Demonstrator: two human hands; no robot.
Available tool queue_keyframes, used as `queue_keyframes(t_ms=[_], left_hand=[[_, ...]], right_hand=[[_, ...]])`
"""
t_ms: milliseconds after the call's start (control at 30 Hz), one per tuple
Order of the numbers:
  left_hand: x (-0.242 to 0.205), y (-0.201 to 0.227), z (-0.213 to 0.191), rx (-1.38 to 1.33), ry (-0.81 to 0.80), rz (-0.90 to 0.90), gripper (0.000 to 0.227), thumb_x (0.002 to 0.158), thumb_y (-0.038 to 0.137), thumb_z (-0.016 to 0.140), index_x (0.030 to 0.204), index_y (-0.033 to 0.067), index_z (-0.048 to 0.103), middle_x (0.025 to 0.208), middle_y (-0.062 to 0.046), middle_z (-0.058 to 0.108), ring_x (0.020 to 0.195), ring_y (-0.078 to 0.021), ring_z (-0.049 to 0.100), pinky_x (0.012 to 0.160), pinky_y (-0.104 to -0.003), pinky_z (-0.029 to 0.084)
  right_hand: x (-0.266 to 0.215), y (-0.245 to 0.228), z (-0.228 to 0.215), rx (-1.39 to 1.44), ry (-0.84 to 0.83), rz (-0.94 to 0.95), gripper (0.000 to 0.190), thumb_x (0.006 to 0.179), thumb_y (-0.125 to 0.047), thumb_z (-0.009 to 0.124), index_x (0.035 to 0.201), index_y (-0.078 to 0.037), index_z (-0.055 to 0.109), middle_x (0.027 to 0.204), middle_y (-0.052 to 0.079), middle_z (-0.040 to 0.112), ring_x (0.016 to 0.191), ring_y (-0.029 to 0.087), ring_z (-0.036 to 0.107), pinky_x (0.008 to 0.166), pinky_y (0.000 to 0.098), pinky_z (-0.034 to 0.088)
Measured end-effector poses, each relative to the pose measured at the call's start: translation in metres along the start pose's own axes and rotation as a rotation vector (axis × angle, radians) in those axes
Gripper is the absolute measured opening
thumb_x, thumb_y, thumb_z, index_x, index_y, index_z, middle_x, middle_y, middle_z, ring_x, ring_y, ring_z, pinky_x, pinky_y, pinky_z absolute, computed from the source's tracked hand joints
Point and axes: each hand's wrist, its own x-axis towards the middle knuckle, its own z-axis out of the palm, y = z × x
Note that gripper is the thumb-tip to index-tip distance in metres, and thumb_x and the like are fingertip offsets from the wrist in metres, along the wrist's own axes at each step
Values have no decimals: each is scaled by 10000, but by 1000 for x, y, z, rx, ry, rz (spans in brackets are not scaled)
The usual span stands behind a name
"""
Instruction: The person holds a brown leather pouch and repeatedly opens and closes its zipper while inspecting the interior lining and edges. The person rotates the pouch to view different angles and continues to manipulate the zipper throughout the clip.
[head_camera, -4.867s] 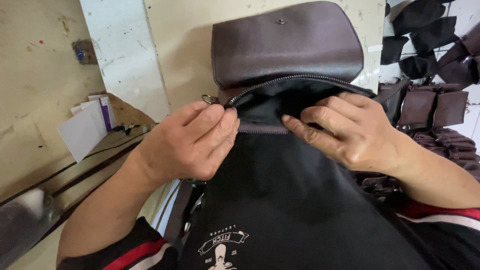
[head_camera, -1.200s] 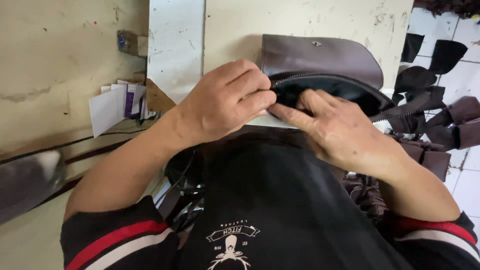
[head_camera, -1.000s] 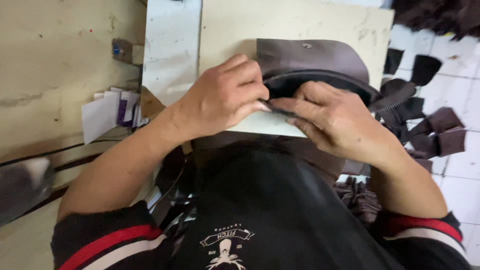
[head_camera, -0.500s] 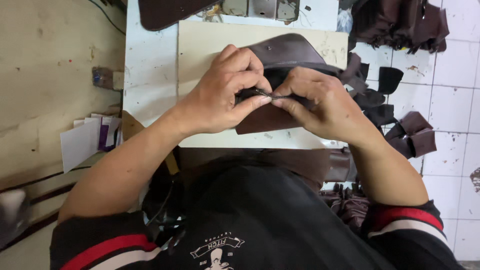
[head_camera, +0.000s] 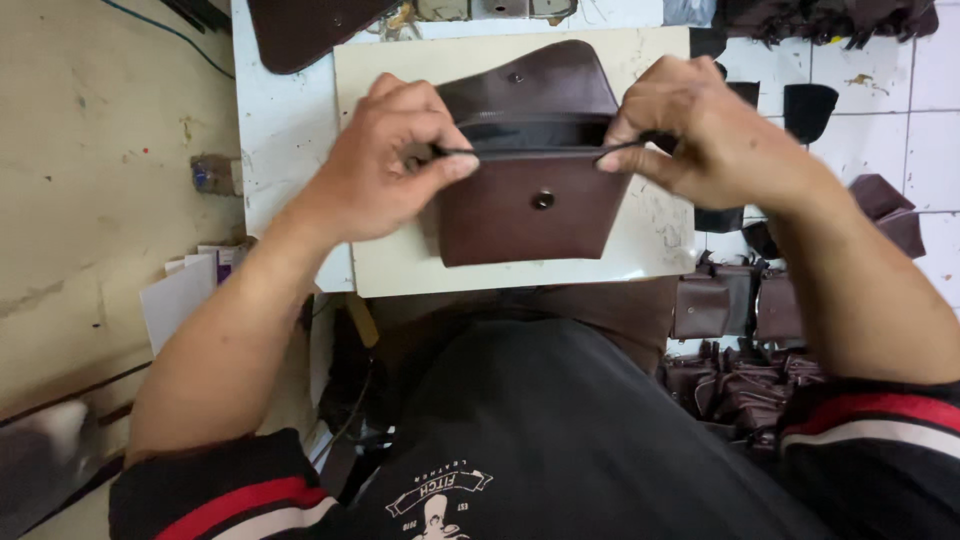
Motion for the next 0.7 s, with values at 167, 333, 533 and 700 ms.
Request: queue_keyframes(t_ms=[167,333,533,700], left_hand=[[2,-3,-11,-53,-65,-154,108,1024,200,712,931,150,689,1021,39,615,1029,-169,449,707,-282,367],[9,-2,-3,129,-71,-73,180,1010,293,708,1176,225,708,1097,90,680,1184,-226,474,1005,-419,257],[8,10,25,327,88,247,60,999,155,709,1033,147,757,989,14,725,1056,-257,600,933,-426,353],[-7,25,27,419,173,471,163,972,-82,775,1056,49,726,964,-71,683,936,-280,646,884,-395,405]], right_hand=[[-1,29,9,128,-31,60,201,968,-249,724,1113,-112,700,1102,19,672,1096,247,497,1061,440,302],[-1,16,22,236,54,98,154,1016,-167,700,1141,-85,663,1067,64,636,1088,226,538,634,317,522],[-16,6,44,-14,367,-271,115,1084,-27,638,1180,-13,699,1046,142,667,921,293,615,820,389,396],[-30,2,60,-233,485,-376,277,1094,-1,486,1253,-58,706,1030,121,624,905,309,594,774,424,384]])
